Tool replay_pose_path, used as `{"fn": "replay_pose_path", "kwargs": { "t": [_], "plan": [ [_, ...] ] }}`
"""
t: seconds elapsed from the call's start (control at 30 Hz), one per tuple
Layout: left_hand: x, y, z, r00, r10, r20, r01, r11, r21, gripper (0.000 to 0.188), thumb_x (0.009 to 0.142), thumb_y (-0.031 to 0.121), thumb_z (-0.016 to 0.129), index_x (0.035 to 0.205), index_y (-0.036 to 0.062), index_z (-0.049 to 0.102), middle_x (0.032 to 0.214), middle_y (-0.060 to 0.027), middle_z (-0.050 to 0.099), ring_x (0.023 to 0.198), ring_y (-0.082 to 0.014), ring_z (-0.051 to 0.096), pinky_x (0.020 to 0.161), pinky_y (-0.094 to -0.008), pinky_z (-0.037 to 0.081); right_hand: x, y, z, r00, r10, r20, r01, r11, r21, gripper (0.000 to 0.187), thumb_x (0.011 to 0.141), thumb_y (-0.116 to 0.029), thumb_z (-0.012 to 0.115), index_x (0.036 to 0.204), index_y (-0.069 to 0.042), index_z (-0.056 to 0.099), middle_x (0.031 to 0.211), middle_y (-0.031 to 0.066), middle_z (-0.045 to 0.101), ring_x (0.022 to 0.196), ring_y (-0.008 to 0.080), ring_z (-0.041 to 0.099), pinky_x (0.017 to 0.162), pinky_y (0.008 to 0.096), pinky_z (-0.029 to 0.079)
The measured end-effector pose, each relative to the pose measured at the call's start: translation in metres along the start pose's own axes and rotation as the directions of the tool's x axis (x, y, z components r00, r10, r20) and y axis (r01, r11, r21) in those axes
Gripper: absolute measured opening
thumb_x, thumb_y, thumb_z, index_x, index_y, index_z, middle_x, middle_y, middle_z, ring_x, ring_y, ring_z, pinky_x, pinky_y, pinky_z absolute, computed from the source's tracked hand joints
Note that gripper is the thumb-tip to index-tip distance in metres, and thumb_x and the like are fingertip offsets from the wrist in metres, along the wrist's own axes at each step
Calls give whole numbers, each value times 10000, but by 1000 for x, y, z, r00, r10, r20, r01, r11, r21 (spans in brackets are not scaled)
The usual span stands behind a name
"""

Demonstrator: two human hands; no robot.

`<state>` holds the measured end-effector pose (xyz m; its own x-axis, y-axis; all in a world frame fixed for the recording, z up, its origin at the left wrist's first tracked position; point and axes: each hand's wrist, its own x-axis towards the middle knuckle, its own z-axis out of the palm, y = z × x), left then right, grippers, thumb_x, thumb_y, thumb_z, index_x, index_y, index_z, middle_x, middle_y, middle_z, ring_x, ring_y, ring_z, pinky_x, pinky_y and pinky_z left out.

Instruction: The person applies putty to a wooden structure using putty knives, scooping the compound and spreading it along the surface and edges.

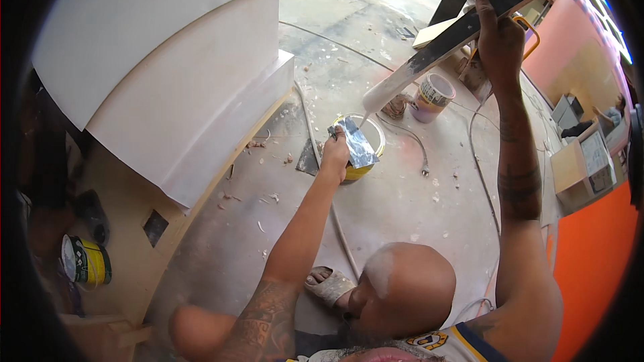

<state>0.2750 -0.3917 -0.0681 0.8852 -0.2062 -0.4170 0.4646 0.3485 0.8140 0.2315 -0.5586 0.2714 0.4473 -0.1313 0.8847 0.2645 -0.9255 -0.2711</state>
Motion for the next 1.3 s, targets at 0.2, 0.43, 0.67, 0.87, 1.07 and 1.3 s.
{"fn": "replay_pose_path", "kwargs": {
  "t": [0.2, 0.43, 0.67, 0.87, 1.07, 1.3],
  "plan": [
    [5, -1, 1, 998, 62, 22, -60, 992, -107, 570, 1075, 434, 357, 1279, -65, 541, 1116, -117, 650, 942, -173, 635, 811, -321, 517, -27, -10, 14, 999, -25, 48, 20, 995, 96, 489, 966, -391, 606, 737, 29, 707, 498, 114, 578, 450, 152, 557, 501, 315, 451],
    [-18, 3, 15, 990, 144, 3, -143, 984, -104, 571, 1076, 426, 360, 1262, -81, 544, 1083, -127, 657, 923, -180, 635, 801, -326, 515, -70, -7, 23, 976, -94, 195, 100, 995, -21, 448, 963, -331, 632, 662, -1, 659, 498, 114, 573, 430, 212, 583, 469, 339, 443],
    [-27, 2, 13, 963, 261, -70, -249, 957, 150, 546, 1079, 396, 375, 1151, -96, 600, 968, -146, 686, 846, -186, 642, 762, -329, 506, -108, -1, 41, 974, -175, 144, 168, 984, 57, 327, 913, -245, 711, 658, -47, 661, 477, 104, 551, 388, 232, 560, 399, 354, 396],
    [-14, -6, 3, 977, 212, 19, -213, 976, 36, 531, 1072, 411, 394, 1107, -61, 635, 937, -116, 702, 813, -178, 646, 760, -319, 507, -133, 32, 73, 982, -28, 186, 18, 998, 54, 356, 926, -294, 691, 672, -46, 666, 474, 104, 554, 389, 240, 566, 416, 363, 409],
    [-28, 9, 3, 948, 308, 76, -317, 926, 205, 427, 1063, 335, 463, 1147, -43, 644, 939, -85, 705, 834, -128, 608, 779, -296, 495, -216, 122, 127, 876, 299, 379, -340, 939, 44, 503, 938, -436, 617, 768, 35, 664, 623, 220, 619, 584, 382, 635, 593, 464, 481],
    [-36, 42, -6, 809, 511, 290, -587, 686, 430, 314, 1043, 245, 528, 1131, -34, 645, 891, -53, 671, 837, -95, 549, 782, -276, 478, -242, 130, 91, 330, 469, 819, -366, 863, -347, 572, 947, -523, 589, 918, 38, 700, 745, 277, 643, 695, 370, 647, 672, 449, 487]
  ]
}}
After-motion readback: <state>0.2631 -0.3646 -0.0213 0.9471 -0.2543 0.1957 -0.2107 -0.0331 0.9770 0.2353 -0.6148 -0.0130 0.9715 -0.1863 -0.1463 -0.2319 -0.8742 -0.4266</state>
